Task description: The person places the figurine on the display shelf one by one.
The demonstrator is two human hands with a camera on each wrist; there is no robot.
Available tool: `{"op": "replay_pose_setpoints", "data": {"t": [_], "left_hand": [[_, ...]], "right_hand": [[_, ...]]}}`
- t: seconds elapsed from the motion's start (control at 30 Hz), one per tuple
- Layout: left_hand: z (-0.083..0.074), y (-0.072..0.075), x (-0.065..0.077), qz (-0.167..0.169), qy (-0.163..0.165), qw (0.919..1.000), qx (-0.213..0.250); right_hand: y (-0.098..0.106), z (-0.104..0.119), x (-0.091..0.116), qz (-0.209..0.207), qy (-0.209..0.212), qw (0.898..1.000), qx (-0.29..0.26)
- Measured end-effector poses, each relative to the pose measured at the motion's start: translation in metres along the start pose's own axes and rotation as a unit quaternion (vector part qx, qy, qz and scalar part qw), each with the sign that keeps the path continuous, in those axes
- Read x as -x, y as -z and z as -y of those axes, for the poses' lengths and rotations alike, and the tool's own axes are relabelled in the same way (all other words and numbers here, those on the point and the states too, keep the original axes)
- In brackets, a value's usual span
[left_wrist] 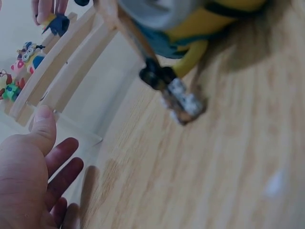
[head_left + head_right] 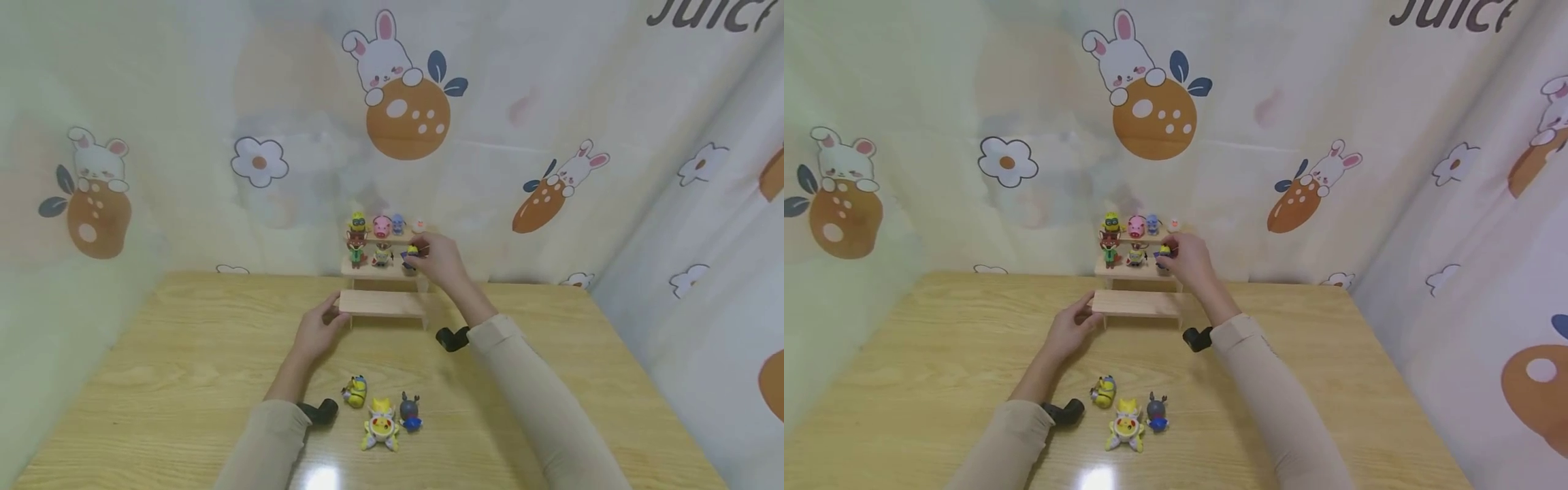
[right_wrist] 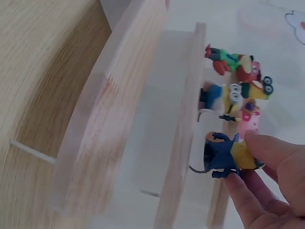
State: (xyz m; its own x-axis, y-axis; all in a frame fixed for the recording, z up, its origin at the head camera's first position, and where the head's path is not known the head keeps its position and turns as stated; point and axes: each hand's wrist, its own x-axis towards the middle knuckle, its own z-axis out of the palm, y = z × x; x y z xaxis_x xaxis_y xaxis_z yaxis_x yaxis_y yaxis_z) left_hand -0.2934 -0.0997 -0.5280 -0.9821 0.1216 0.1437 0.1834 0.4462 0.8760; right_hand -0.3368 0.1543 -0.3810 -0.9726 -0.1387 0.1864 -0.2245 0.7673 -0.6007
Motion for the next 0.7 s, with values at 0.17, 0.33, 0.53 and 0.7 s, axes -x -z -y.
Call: {"op": "replay_pose_setpoints", "data": {"t": [0.17,0.33,0.53,0.7], "left_hand": [[-0.001,0.0,0.001,-0.004,0.012,0.9999,0.003],[-0.002,0.0,0.002,-0.005,0.01,0.9999,0.002],[-0.001,0.0,0.001,-0.006,0.003,1.0,-0.002],[0.0,0.0,-0.001,-0.005,0.004,1.0,-0.007]], "right_hand": [[-0.009,-0.001,-0.01,-0.013,0.002,1.0,0.022],[-0.013,0.001,-0.012,-0.02,0.002,1.0,0.014],[-0.017,0.003,-0.014,-0.024,0.007,1.0,0.004],[-0.02,0.002,-0.016,-0.027,0.002,1.0,0.0]]}}
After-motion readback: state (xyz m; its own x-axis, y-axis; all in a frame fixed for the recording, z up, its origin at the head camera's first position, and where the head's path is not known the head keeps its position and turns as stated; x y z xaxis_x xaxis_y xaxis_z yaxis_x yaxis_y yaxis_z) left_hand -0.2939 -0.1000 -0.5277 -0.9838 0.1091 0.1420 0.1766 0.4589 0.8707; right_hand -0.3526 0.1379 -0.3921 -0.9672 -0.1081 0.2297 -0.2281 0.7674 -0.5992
